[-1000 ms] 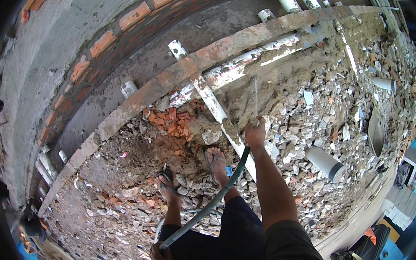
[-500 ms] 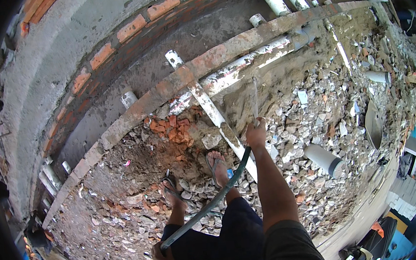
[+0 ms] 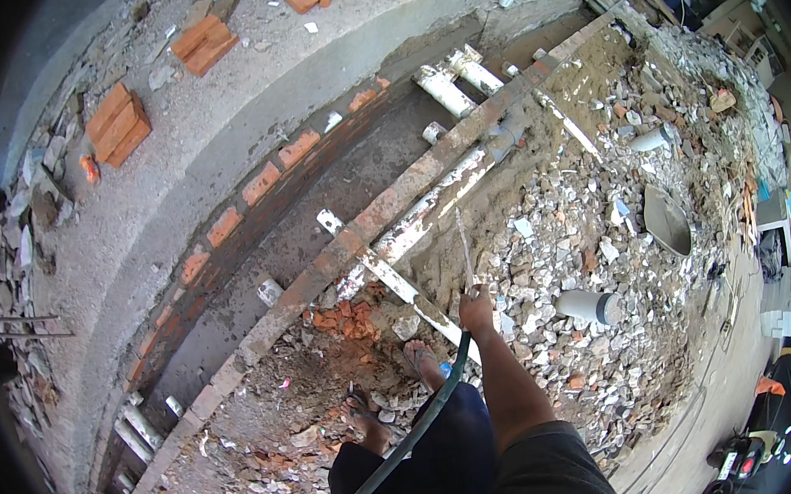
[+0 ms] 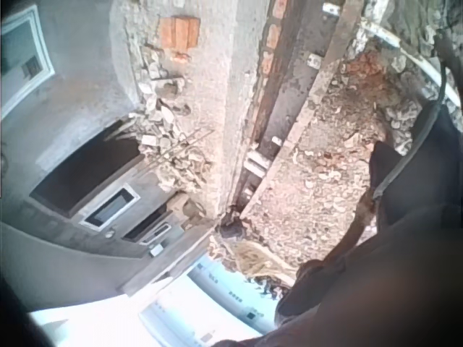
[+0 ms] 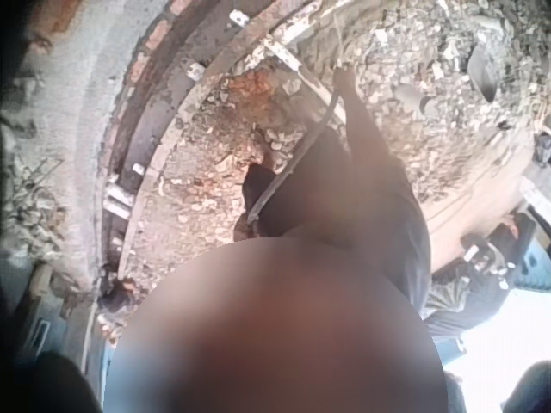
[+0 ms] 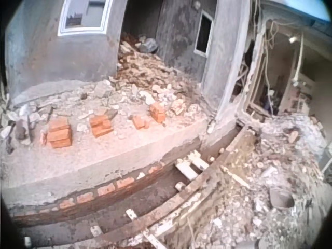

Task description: The person picks up a garden hose and sprays water onto a trench and surrounding rubble at a construction site. They move along the trench, directing the water stream to wet the ground and debris.

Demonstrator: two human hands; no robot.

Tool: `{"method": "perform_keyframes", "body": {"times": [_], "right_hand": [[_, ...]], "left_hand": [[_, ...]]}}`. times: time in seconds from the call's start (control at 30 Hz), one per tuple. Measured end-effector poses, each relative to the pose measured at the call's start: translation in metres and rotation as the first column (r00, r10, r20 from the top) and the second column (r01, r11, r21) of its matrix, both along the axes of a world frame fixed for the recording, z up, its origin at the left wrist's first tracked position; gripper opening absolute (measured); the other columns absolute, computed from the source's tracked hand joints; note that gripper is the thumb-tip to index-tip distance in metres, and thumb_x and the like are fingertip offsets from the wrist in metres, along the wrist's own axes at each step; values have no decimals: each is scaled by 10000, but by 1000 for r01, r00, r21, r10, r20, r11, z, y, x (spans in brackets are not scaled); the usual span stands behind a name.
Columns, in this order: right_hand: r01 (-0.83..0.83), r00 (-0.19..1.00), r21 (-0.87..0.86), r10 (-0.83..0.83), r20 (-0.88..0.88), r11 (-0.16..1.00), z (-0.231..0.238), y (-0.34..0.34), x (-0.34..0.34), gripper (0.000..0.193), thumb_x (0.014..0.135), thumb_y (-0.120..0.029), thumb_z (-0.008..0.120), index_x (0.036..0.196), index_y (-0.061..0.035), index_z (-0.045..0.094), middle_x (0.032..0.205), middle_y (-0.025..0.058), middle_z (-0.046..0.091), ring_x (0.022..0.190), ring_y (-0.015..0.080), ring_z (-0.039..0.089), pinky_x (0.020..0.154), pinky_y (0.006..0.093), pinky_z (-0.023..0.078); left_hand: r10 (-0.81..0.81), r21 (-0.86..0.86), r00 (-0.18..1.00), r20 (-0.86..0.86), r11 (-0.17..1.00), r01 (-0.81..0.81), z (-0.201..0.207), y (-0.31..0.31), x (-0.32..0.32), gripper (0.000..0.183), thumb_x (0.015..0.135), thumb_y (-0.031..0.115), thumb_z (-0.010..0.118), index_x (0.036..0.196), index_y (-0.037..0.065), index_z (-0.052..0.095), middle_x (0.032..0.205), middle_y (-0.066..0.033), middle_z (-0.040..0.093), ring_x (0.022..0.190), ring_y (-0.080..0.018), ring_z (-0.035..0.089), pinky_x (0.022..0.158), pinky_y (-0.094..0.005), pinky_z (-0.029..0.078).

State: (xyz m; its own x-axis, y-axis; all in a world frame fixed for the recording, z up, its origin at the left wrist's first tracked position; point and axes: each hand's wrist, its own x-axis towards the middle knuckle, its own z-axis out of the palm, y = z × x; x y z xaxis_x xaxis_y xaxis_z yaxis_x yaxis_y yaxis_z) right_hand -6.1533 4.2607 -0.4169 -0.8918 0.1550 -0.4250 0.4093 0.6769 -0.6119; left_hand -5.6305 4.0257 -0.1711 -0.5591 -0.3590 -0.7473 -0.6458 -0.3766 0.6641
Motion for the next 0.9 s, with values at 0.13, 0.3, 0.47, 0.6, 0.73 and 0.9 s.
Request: {"method": "perform_keyframes", "body": {"times": [0.13, 0.3, 0.47, 0.6, 0.73, 0.9], "right_hand": [[28, 992, -10, -29, -122, 1000, 37, -1, 7, 343, 834, -174, 540, 1119, -4, 451, 692, 216, 606, 507, 337, 605, 533, 398, 510], [198, 979, -242, -205, -1, 950, 86, 12, -28, 321, 877, -158, 537, 1140, 5, 454, 634, 130, 577, 419, 219, 541, 376, 347, 429], [242, 970, -307, -217, 114, 921, 99, 31, -72, 281, 874, -184, 528, 1080, -5, 462, 560, 88, 541, 380, 211, 515, 340, 351, 417], [241, 957, -331, -167, 237, 912, 114, 39, -82, 274, 855, -149, 486, 1089, -9, 459, 538, 95, 519, 368, 215, 503, 325, 355, 392], [327, 930, -406, -215, 298, 853, 140, 32, -71, 272, 851, -158, 492, 1072, 0, 482, 543, 108, 533, 358, 227, 511, 341, 375, 400], [311, 933, -415, -190, 306, 855, 154, 26, -61, 252, 847, -140, 493, 1032, 31, 484, 544, 109, 528, 367, 232, 517, 353, 368, 408]], "left_hand": [[-239, -142, 969, 63, 959, 246, 79, -26, -19, 195, 919, 174, 596, 1026, 11, 581, 872, -89, 607, 813, -195, 587, 676, -290, 505], [-193, -318, 981, -3, 930, 182, 131, -11, -99, 205, 911, 218, 613, 979, 26, 587, 865, -75, 614, 731, -221, 590, 638, -342, 494], [-341, -242, 937, 83, 905, 351, 199, 11, -153, 206, 884, 141, 596, 1061, 36, 586, 922, -117, 624, 912, -207, 587, 801, -356, 467], [-518, -430, 837, 176, 724, 539, 262, 27, -190, 361, 838, 143, 621, 1174, 27, 563, 957, -147, 632, 919, -217, 578, 814, -330, 459], [-465, -402, 858, 216, 759, 513, 309, 40, -221, 362, 835, 142, 623, 1174, 29, 563, 953, -148, 634, 910, -222, 581, 805, -332, 462], [-415, -398, 876, 246, 781, 482, 341, 49, -239, 364, 831, 141, 625, 1173, 32, 564, 947, -149, 637, 899, -228, 585, 794, -334, 465]]}}
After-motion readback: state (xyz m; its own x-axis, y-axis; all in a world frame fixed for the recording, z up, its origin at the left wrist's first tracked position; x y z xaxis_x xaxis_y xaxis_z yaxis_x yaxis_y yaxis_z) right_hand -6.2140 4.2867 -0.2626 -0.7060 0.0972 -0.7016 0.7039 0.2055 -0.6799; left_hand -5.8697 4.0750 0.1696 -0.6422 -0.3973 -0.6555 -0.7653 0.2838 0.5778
